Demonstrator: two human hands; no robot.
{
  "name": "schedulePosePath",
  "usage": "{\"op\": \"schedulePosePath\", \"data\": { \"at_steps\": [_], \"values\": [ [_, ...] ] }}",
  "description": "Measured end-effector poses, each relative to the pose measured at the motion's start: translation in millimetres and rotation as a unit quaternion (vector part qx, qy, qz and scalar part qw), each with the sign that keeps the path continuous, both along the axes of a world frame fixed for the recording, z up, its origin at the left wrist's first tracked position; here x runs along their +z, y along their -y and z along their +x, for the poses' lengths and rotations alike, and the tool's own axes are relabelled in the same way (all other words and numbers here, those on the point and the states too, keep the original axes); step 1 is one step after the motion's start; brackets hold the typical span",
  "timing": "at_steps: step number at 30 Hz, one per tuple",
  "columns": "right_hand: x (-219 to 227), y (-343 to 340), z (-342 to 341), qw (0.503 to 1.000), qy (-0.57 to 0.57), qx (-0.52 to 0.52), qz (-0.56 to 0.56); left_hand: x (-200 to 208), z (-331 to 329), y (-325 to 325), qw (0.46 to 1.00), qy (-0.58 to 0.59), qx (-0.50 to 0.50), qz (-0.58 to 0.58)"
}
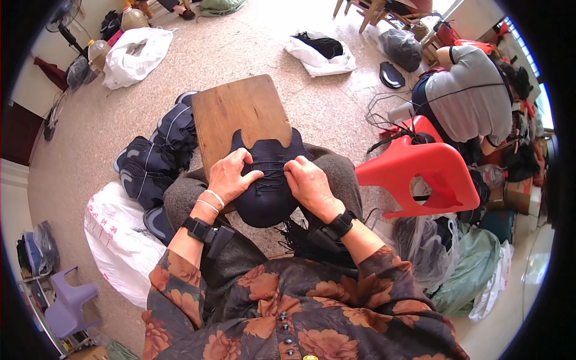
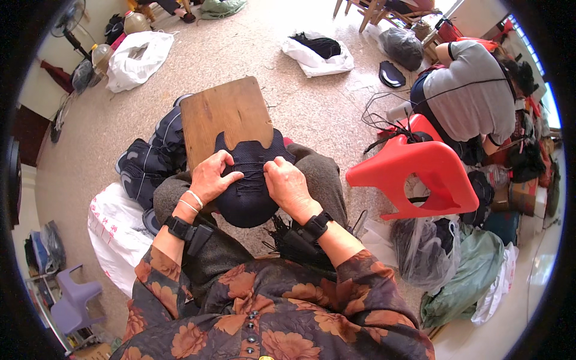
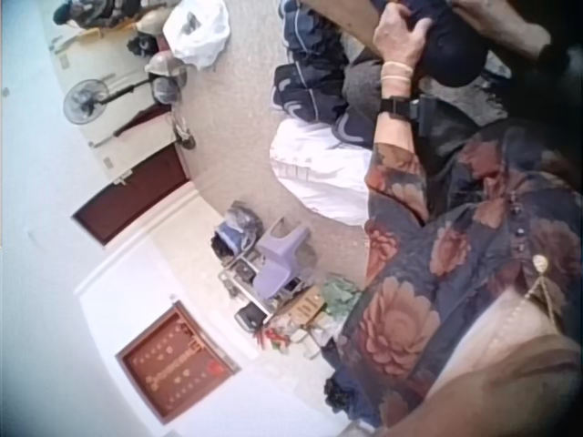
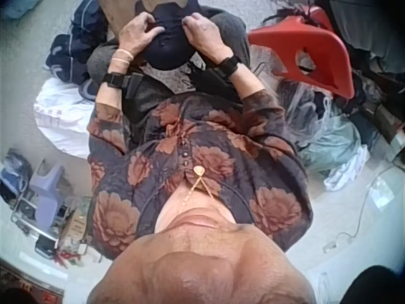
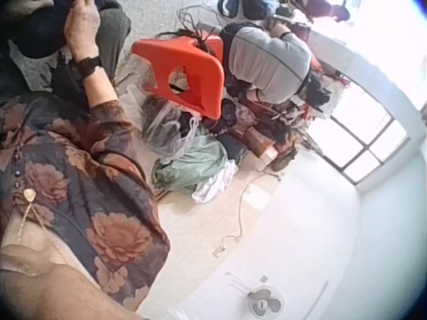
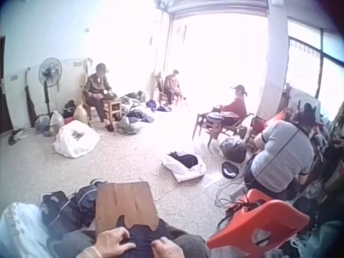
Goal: Threading a cord through the eyelets of a shoe upper to assemble it.
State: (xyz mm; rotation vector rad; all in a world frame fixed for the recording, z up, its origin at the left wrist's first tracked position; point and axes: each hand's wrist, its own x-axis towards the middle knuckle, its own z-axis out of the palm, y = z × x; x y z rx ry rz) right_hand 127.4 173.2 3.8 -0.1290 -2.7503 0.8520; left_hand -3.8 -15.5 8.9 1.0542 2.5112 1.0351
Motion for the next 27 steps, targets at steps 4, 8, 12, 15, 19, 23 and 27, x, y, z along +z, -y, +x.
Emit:
{"op": "schedulePosePath", "data": {
  "at_steps": [4, 8, 12, 15, 19, 23, 27],
  "values": [
    [-1.4, 1.3, -2.8, 1.0, 0.008, -0.015, 0.015, 0.8, -4.1, -2.0, 0.998, 0.026, 0.004, -0.054],
    [4.0, -3.2, -1.0, 0.999, -0.013, 0.039, -0.003, -5.4, -5.1, 0.4, 0.998, 0.051, 0.028, -0.024],
    [5.9, -6.2, -3.4, 0.997, -0.009, 0.062, 0.033, -4.7, -4.0, -1.6, 0.999, 0.041, 0.027, -0.018],
    [4.8, -8.0, -6.1, 0.992, 0.019, 0.092, 0.087, -2.2, -3.7, -1.5, 0.999, 0.033, 0.025, -0.006],
    [2.1, -5.8, -8.0, 0.983, 0.015, 0.107, 0.149, 5.2, -4.3, 2.8, 0.999, 0.026, -0.011, -0.014],
    [3.5, -4.8, -8.0, 0.975, -0.008, 0.121, 0.186, 6.6, 0.7, 4.5, 0.998, 0.001, -0.026, -0.059],
    [8.2, -4.4, -8.9, 0.967, 0.013, 0.149, 0.207, 1.9, 6.1, 1.9, 0.998, -0.008, -0.003, -0.06]
  ]
}}
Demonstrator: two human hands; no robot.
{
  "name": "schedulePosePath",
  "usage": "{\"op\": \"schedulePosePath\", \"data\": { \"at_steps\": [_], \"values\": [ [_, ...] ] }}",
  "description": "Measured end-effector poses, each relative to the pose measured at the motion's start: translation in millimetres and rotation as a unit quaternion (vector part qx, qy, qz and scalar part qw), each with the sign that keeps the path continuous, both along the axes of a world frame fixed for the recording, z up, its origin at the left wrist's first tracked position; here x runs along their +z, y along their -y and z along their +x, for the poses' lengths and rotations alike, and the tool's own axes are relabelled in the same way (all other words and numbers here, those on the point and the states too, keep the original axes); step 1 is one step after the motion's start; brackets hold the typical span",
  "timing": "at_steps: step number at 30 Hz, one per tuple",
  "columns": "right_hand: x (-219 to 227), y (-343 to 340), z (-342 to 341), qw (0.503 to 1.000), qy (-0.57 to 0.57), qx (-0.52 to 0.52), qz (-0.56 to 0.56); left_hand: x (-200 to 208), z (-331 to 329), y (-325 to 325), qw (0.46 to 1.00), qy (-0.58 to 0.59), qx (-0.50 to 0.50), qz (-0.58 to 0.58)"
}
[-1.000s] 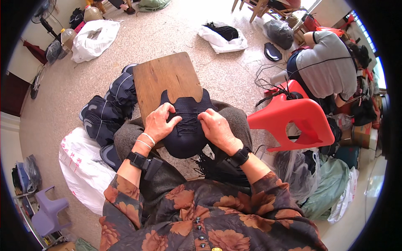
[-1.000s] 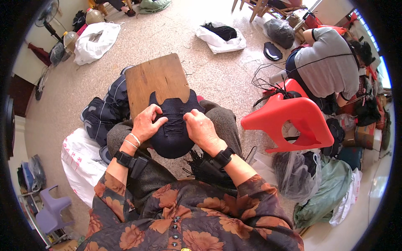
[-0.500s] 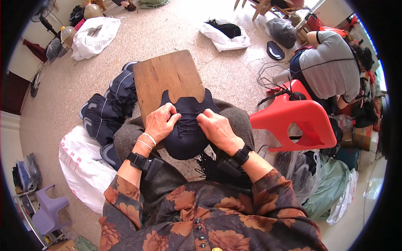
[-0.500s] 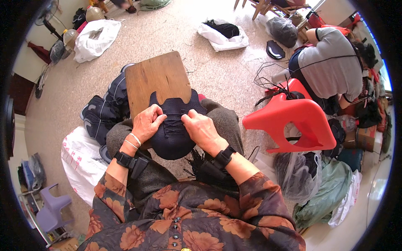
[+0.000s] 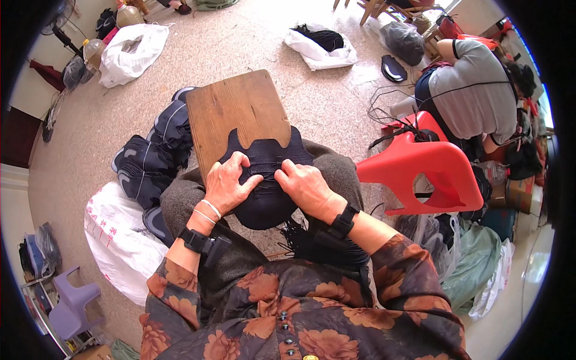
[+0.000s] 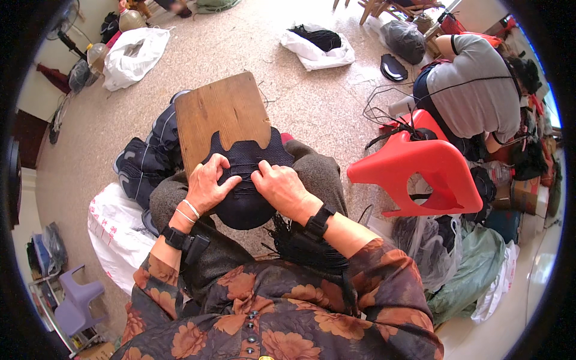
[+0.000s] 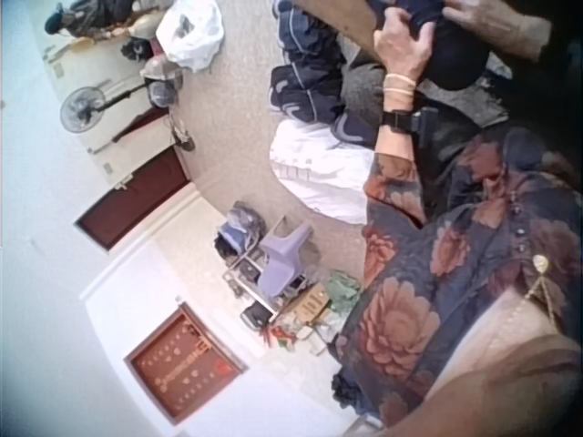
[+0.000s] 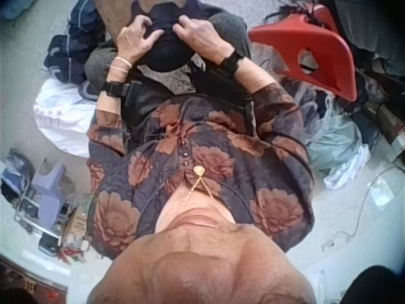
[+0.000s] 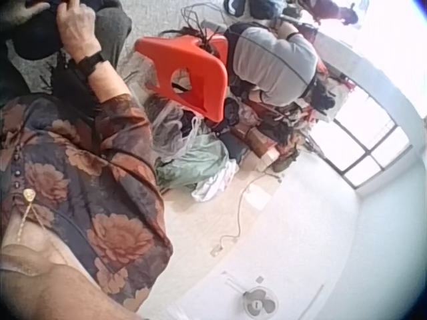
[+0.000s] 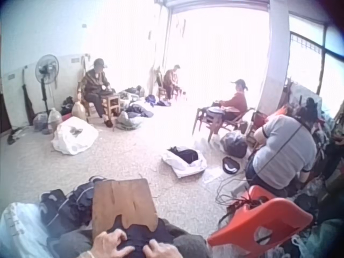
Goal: Threading a cord through the eyelets of a shoe upper to assemble it.
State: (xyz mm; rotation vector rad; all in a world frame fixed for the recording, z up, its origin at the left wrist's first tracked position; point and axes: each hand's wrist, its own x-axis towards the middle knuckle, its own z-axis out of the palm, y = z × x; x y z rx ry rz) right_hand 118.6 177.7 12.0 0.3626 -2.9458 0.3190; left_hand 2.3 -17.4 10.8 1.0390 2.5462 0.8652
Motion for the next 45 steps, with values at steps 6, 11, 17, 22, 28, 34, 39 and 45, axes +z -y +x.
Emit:
{"op": "schedulePosePath", "data": {
  "at_steps": [6, 11, 17, 22, 28, 34, 39, 45],
  "values": [
    [-2.0, 4.7, -4.8, 0.998, 0.029, 0.007, 0.053, -0.1, 3.9, 0.2, 0.999, 0.028, -0.007, -0.025],
    [-3.0, 5.1, -1.3, 0.992, 0.05, -0.058, -0.1, -16.6, 7.8, 2.8, 0.997, -0.074, 0.001, 0.039],
    [-13.6, -0.5, 2.3, 0.973, -0.013, -0.082, -0.214, -4.1, 7.9, 0.0, 1.0, -0.019, -0.004, -0.013],
    [-11.7, 2.3, 1.5, 0.964, 0.006, -0.133, -0.23, -13.0, 2.5, 7.3, 0.999, -0.006, -0.017, 0.035],
    [-6.9, 18.5, 2.3, 0.955, -0.066, -0.119, -0.263, -19.7, 0.9, 8.9, 0.997, -0.018, -0.028, 0.072],
    [-12.2, 64.0, -7.1, 0.984, -0.075, -0.036, -0.155, -28.5, 2.0, 9.9, 0.995, -0.047, -0.027, 0.087],
    [-16.2, 65.7, -13.8, 0.971, -0.063, -0.092, -0.21, -23.2, 4.4, 10.1, 0.996, -0.053, -0.032, 0.07],
    [-17.9, 47.6, -13.5, 0.981, -0.08, -0.061, -0.168, -20.4, 4.8, 10.9, 0.997, -0.034, -0.023, 0.072]
  ]
}}
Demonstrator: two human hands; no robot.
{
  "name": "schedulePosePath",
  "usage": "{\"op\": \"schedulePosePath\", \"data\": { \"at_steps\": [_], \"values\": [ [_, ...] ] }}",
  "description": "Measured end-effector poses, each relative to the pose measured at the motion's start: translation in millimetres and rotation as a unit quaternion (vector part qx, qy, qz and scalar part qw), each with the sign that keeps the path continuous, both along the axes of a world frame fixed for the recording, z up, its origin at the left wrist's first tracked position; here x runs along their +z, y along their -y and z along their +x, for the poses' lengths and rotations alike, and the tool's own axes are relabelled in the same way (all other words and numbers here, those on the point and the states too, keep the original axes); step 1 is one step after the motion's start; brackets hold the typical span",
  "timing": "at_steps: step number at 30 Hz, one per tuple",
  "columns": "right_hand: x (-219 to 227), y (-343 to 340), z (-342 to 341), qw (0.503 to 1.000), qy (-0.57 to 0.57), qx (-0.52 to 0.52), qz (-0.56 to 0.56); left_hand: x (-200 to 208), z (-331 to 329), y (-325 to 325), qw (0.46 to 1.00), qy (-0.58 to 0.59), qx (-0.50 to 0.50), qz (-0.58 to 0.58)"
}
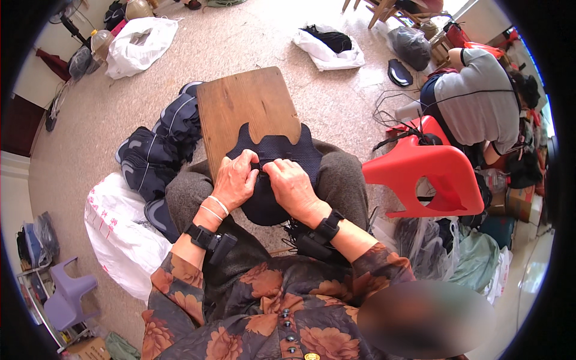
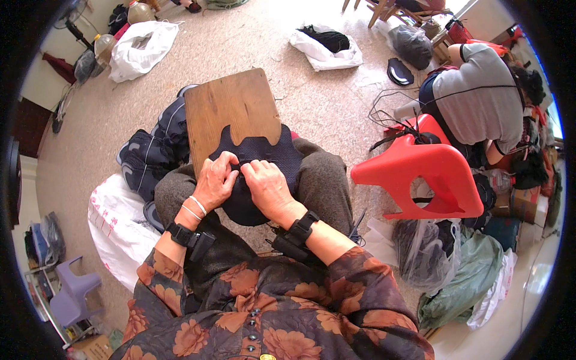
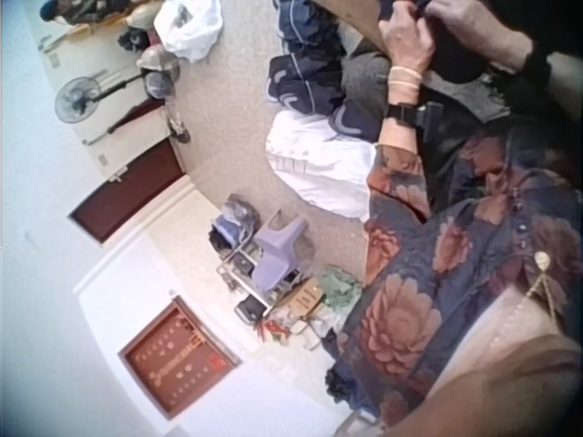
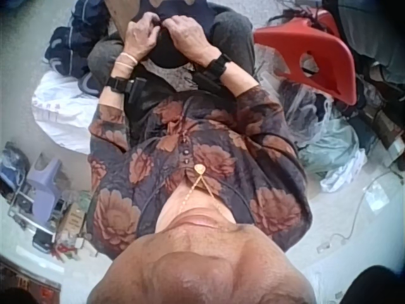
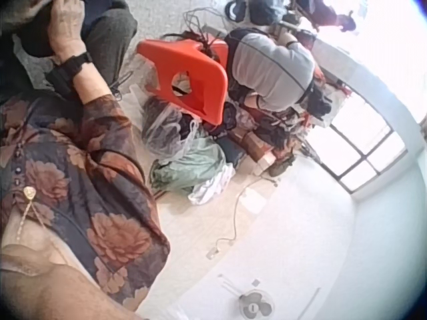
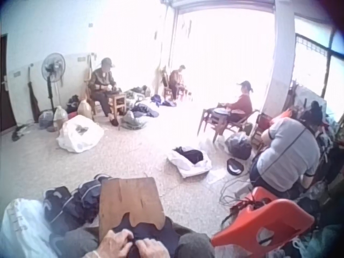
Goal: Threading a cord through the eyelets of a shoe upper to assemble it.
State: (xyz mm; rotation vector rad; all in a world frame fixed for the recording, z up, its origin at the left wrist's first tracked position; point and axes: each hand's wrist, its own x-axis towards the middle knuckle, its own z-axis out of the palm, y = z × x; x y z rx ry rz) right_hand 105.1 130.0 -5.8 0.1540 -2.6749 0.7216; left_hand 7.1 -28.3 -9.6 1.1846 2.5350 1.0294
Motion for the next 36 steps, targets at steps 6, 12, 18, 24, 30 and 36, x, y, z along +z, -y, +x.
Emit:
{"op": "schedulePosePath", "data": {
  "at_steps": [6, 12, 18, 24, 30, 36],
  "values": [
    [26.8, -39.8, 13.0, 0.98, -0.016, -0.064, -0.186, 15.4, 1.9, -1.4, 0.994, 0.101, 0.016, 0.039],
    [25.4, -51.0, 35.6, 0.996, 0.034, -0.064, -0.053, 8.7, 12.8, -8.0, 0.998, -0.06, 0.007, 0.012],
    [18.8, -44.8, 42.0, 0.999, 0.031, -0.041, 0.019, 18.5, 17.8, -24.5, 0.996, -0.069, -0.004, -0.064],
    [20.5, -47.9, 43.6, 0.998, 0.048, -0.035, 0.004, 25.2, -0.6, -29.7, 0.989, -0.032, -0.098, -0.109],
    [17.7, -48.0, 39.0, 0.998, 0.039, -0.042, 0.028, 16.9, -16.4, -25.0, 0.983, 0.003, -0.177, -0.049],
    [15.2, -46.6, 38.0, 0.998, 0.03, -0.052, 0.023, 19.9, -18.2, -19.7, 0.984, 0.049, -0.159, -0.054]
  ]
}}
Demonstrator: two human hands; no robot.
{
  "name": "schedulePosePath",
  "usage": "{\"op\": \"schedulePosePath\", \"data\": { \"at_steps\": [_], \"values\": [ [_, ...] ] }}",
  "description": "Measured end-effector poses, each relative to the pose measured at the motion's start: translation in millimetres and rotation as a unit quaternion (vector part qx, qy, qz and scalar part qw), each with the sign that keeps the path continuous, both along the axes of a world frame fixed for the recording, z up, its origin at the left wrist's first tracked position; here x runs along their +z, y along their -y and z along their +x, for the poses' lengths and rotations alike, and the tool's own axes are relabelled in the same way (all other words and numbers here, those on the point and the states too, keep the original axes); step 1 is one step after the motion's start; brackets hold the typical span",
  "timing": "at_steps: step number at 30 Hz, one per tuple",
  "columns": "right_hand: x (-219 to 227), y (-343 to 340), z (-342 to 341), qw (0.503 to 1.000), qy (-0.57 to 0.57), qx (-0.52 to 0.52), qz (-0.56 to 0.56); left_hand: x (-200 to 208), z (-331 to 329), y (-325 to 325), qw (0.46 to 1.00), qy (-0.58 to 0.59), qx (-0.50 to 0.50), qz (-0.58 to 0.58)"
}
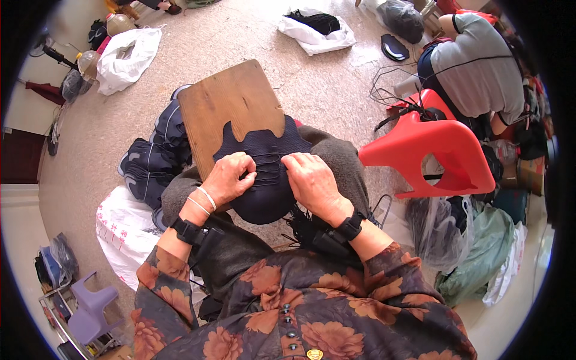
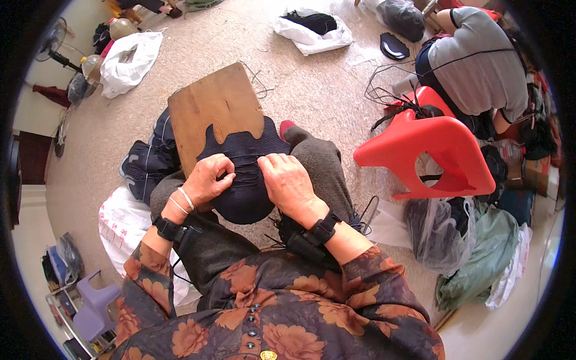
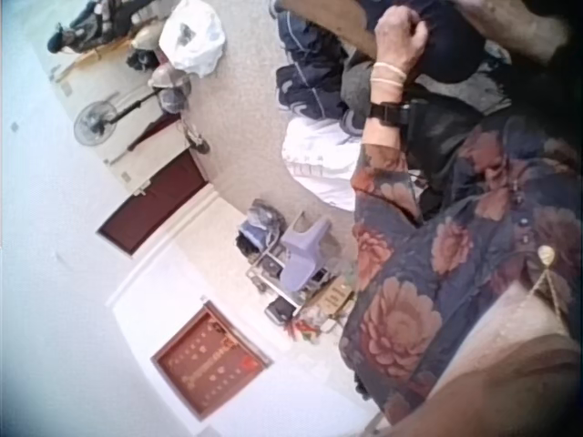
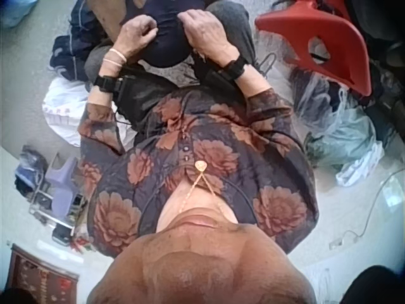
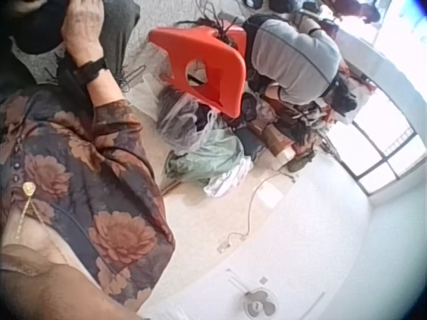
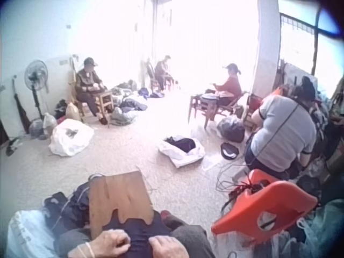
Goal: Threading a cord through the eyelets of a shoe upper to assemble it.
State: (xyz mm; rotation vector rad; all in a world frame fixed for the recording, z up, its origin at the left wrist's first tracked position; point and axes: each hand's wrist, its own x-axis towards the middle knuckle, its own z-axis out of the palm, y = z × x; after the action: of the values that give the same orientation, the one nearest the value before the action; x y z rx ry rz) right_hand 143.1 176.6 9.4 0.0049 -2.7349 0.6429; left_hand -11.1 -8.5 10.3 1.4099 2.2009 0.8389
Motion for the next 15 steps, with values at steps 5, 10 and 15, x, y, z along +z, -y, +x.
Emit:
{"op": "schedulePosePath", "data": {
  "at_steps": [5, 10, 15],
  "values": [
    [2.6, 0.7, 3.3, 1.0, -0.014, 0.022, -0.007, -10.9, 16.9, 24.9, 0.99, -0.029, 0.11, 0.078],
    [-2.1, 18.8, -2.3, 0.996, -0.039, 0.05, -0.057, -2.0, 41.4, 27.8, 0.984, -0.061, 0.168, -0.008],
    [-11.3, 16.8, -9.9, 0.996, -0.015, 0.066, -0.059, -2.2, 32.7, 32.4, 0.983, -0.05, 0.173, -0.021]
  ]
}}
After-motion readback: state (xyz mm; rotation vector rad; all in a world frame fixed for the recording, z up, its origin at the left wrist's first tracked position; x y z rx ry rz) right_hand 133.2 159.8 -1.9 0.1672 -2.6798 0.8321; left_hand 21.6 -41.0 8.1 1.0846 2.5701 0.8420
